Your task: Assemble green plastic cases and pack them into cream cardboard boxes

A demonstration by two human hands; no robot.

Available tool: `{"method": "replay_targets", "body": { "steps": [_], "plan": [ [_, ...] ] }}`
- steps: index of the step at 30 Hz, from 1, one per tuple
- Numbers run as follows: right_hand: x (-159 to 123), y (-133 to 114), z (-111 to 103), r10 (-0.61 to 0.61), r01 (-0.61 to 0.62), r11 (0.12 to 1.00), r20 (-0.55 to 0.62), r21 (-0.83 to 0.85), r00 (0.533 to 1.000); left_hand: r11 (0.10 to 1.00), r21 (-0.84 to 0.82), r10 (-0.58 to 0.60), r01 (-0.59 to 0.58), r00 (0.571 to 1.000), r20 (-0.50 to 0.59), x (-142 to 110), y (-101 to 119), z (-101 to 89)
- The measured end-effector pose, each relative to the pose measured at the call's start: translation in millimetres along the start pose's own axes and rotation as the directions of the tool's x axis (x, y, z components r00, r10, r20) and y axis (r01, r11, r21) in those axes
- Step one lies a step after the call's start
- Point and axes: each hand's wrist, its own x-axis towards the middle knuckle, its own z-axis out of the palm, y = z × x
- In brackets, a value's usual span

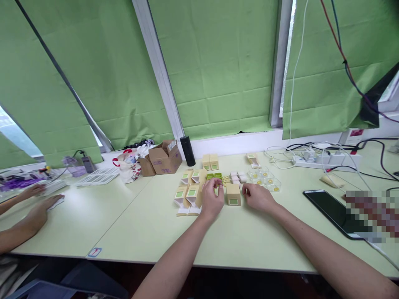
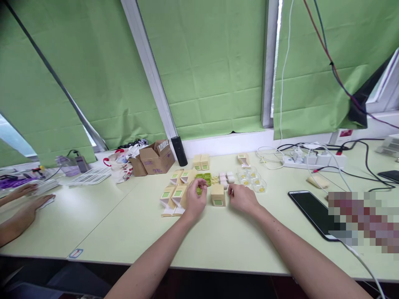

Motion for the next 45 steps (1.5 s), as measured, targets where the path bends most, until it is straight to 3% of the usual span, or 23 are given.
{"method": "replay_targets", "body": {
  "steps": [3,7,10,17,25,28,31,35,40,45],
  "plan": [
    [-2.2,-3.0,0.9,-0.022,0.022,0.999,0.027,-0.033,0.999,0.983,0.125,0.120,-0.134,0.986,0.116,-1.5,7.6,-3.6],
    [-2.7,-4.0,2.8,-0.025,0.027,0.998,0.036,-0.060,0.999,0.968,0.172,0.109,-0.184,0.921,0.373,-1.3,21.5,-8.5],
    [-2.4,-4.0,2.7,-0.025,0.028,0.997,0.041,-0.078,0.999,0.953,0.205,0.096,-0.223,0.864,0.495,2.1,29.4,-11.0],
    [-4.3,-5.2,1.2,-0.030,0.034,0.994,0.040,-0.105,0.999,0.867,0.307,0.127,-0.393,0.769,0.626,18.0,44.9,-17.2],
    [-5.6,-9.0,-1.5,-0.031,0.036,0.992,0.042,-0.118,0.999,0.818,0.347,0.053,-0.458,0.661,0.748,55.1,55.5,-17.2],
    [-6.9,-11.3,-3.6,-0.032,0.039,0.992,0.059,-0.120,0.998,0.827,0.372,0.026,-0.421,0.689,0.724,81.6,52.7,-16.1],
    [-8.4,-13.0,-5.7,-0.025,0.034,0.991,0.066,-0.127,0.998,0.824,0.421,0.024,-0.380,0.765,0.644,110.7,44.3,-10.9],
    [-8.4,-13.5,-6.6,-0.012,0.023,0.991,0.079,-0.133,0.997,0.763,0.517,0.029,-0.387,0.820,0.572,142.8,28.6,3.4],
    [-7.3,-12.7,-5.7,-0.012,0.024,0.988,0.078,-0.151,0.997,0.722,0.585,-0.001,-0.369,0.845,0.534,165.6,11.8,24.2],
    [-7.7,-12.0,-6.3,-0.019,0.031,0.988,0.082,-0.148,0.996,0.696,0.621,-0.050,-0.361,0.838,0.543,173.7,-2.4,45.9]
  ]
}}
